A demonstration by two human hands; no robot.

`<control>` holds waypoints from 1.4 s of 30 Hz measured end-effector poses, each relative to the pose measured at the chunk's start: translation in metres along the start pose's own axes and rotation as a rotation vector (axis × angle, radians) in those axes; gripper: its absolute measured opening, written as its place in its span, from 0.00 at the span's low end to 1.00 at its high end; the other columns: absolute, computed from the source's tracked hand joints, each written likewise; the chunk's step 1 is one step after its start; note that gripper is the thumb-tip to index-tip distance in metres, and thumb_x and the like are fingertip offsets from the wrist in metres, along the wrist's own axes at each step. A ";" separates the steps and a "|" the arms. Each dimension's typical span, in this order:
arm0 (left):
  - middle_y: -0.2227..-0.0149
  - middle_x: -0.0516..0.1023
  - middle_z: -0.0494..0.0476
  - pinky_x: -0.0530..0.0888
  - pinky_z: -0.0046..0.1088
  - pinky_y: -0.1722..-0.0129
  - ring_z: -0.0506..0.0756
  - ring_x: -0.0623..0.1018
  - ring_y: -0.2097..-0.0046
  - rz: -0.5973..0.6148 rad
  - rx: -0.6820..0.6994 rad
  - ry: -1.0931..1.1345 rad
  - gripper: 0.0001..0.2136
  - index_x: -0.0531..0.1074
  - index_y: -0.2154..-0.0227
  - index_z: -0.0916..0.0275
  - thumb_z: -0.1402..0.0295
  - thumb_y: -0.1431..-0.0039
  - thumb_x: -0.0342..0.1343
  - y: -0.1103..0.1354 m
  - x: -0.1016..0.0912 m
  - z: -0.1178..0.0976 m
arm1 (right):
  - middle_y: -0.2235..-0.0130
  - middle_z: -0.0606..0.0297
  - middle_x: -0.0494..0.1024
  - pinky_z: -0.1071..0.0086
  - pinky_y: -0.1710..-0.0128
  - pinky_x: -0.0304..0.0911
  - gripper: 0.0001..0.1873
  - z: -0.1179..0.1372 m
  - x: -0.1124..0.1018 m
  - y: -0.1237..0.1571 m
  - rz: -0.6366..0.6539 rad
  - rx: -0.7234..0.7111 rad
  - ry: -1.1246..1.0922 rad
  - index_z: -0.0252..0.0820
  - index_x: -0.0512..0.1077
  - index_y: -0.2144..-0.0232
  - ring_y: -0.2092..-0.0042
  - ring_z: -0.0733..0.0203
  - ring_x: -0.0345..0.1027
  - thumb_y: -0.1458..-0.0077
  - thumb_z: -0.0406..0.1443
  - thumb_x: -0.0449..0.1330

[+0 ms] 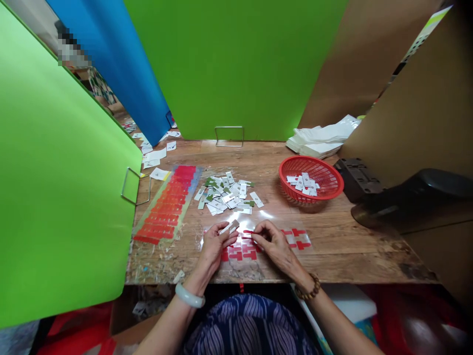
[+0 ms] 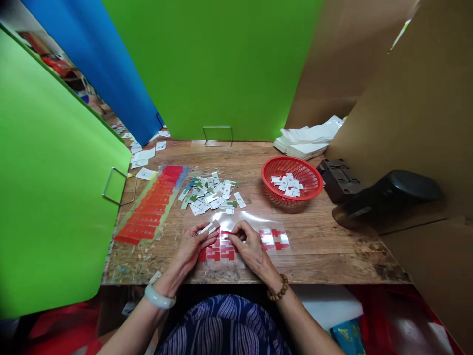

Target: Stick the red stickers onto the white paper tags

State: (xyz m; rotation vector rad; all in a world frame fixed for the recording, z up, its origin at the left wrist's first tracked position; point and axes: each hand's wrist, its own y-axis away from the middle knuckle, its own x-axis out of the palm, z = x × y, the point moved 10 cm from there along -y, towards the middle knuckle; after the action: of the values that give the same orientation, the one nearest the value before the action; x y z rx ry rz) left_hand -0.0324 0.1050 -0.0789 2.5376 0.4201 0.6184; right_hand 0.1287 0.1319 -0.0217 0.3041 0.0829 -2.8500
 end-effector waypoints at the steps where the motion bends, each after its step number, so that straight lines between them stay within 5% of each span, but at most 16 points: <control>1: 0.67 0.79 0.65 0.76 0.25 0.67 0.54 0.80 0.68 0.019 -0.019 -0.003 0.11 0.67 0.64 0.69 0.82 0.52 0.56 0.003 0.001 0.000 | 0.74 0.71 0.64 0.73 0.72 0.55 0.05 0.001 -0.002 0.001 -0.019 0.005 -0.015 0.41 0.62 0.74 0.72 0.67 0.57 0.49 0.35 0.56; 12: 0.67 0.79 0.65 0.75 0.27 0.61 0.55 0.80 0.65 0.345 -0.168 -0.122 0.17 0.67 0.58 0.71 0.78 0.53 0.59 0.055 0.035 -0.005 | 0.73 0.69 0.68 0.73 0.69 0.57 0.03 0.044 -0.002 0.017 0.069 -0.063 0.077 0.40 0.65 0.74 0.70 0.66 0.61 0.49 0.32 0.56; 20: 0.69 0.80 0.63 0.75 0.25 0.63 0.54 0.80 0.66 0.321 -0.180 -0.186 0.18 0.68 0.60 0.69 0.76 0.56 0.61 0.061 0.039 -0.006 | 0.72 0.70 0.66 0.74 0.69 0.54 0.06 0.058 0.001 0.026 0.103 -0.117 0.170 0.41 0.63 0.73 0.70 0.67 0.59 0.49 0.26 0.51; 42: 0.71 0.80 0.61 0.75 0.25 0.64 0.54 0.80 0.67 0.284 -0.176 -0.215 0.18 0.69 0.61 0.69 0.75 0.58 0.63 0.062 0.044 -0.006 | 0.73 0.69 0.67 0.74 0.71 0.54 0.05 0.048 -0.003 0.027 0.065 -0.076 0.142 0.41 0.63 0.74 0.71 0.67 0.59 0.48 0.28 0.52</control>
State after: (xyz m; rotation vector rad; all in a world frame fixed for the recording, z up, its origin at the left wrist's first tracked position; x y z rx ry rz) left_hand 0.0132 0.0733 -0.0261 2.4768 -0.0698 0.4519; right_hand 0.1292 0.1030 0.0249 0.4838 0.2053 -2.7504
